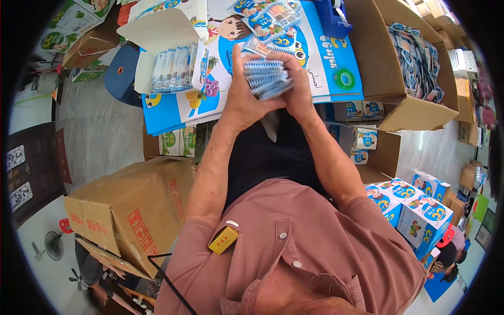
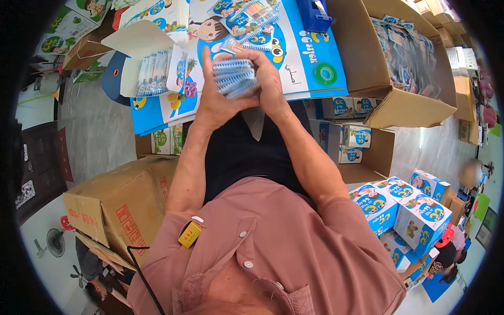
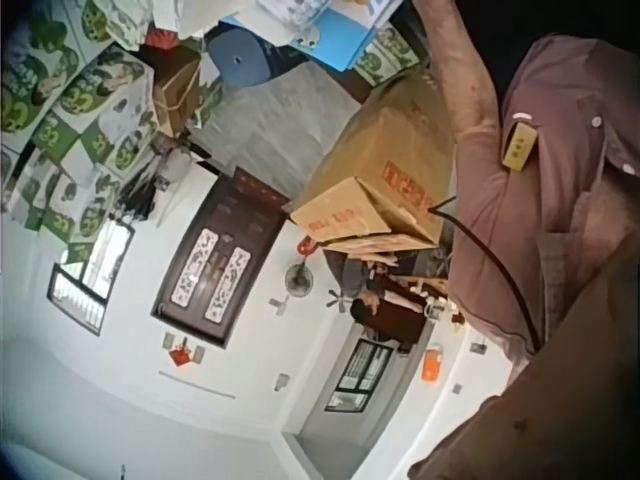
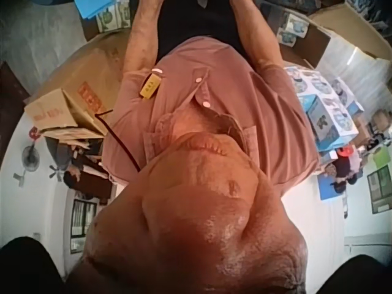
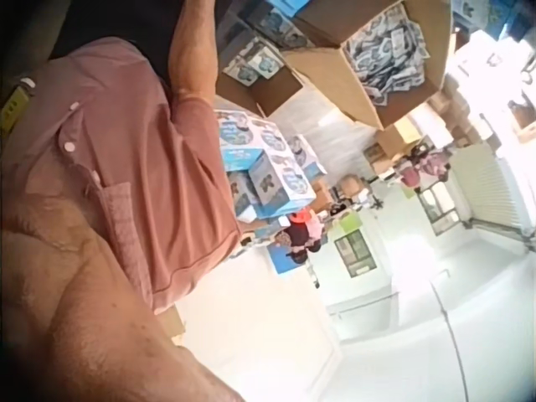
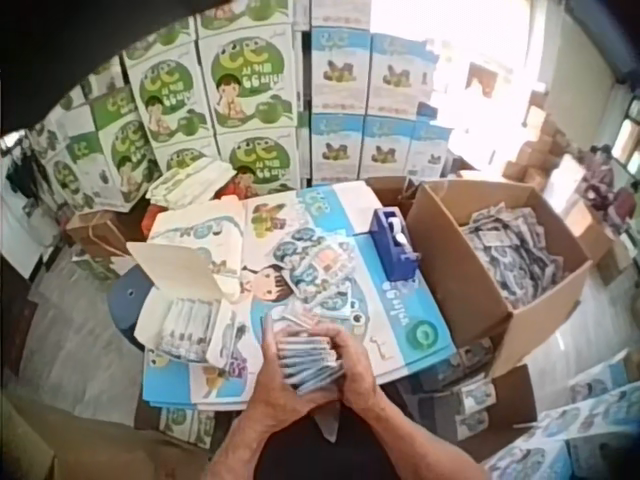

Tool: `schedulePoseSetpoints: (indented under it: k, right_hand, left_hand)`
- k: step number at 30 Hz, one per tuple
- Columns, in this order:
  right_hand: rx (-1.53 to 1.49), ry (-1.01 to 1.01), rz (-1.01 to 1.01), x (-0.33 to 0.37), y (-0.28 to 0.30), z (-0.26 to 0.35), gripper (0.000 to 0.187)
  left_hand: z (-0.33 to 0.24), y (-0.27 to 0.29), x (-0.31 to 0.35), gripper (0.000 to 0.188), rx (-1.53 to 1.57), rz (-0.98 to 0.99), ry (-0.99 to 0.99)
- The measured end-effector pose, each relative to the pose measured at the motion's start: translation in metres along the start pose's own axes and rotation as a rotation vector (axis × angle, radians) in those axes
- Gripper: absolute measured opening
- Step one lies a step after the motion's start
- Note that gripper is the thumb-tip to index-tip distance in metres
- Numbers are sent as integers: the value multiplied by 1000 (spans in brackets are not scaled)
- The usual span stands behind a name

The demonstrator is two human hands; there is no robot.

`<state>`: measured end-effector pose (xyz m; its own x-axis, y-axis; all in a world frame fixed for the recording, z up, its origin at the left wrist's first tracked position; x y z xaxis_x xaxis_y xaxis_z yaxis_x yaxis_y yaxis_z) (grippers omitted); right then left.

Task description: Manual sorting and packing of small blue packets into cardboard boxes for distribution.

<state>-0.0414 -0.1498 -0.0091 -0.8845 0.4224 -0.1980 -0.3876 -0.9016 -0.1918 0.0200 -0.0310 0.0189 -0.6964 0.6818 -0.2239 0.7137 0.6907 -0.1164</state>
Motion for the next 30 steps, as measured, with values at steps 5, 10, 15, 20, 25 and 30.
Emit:
schedulePoseSetpoints:
  k: [5, 10, 15, 20, 25, 30]
  right_hand:
    - [335, 126, -60, 14, -3, 26, 43]
    - [104, -149, -126, 9, -8, 23, 37]
    - [217, -98, -34, 7, -8, 32, 38]
    - [752, -118, -9, -70, 30, 70, 58]
    - [1438, -142, -222, -202, 62, 44, 99]
    - [1913, -302, 25, -239, 28, -5, 104]
  left_hand:
    - [12, -1, 8, 132, -161, 47, 41]
    - [18, -1, 13, 108, 59, 17, 37]
    - [17, -2, 17, 94, 72, -57, 45]
    - [13, 11, 20, 92, -88, -96, -130]
    - [3, 25, 8, 86, 158, -245, -60]
    - [8, 28, 7, 79, 263, -147, 75]
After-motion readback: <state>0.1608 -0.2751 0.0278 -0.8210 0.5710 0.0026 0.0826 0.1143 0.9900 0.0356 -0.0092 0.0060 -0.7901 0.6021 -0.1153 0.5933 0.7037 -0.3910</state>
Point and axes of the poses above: each hand's wrist, its own x-axis away from the middle knuckle, its own y-axis out of the back of the hand, z = x × y, the point moved 6 cm from there along -x, towards the middle knuckle, and after that the axes turned 14 degrees about x, right-handed, at the moved point
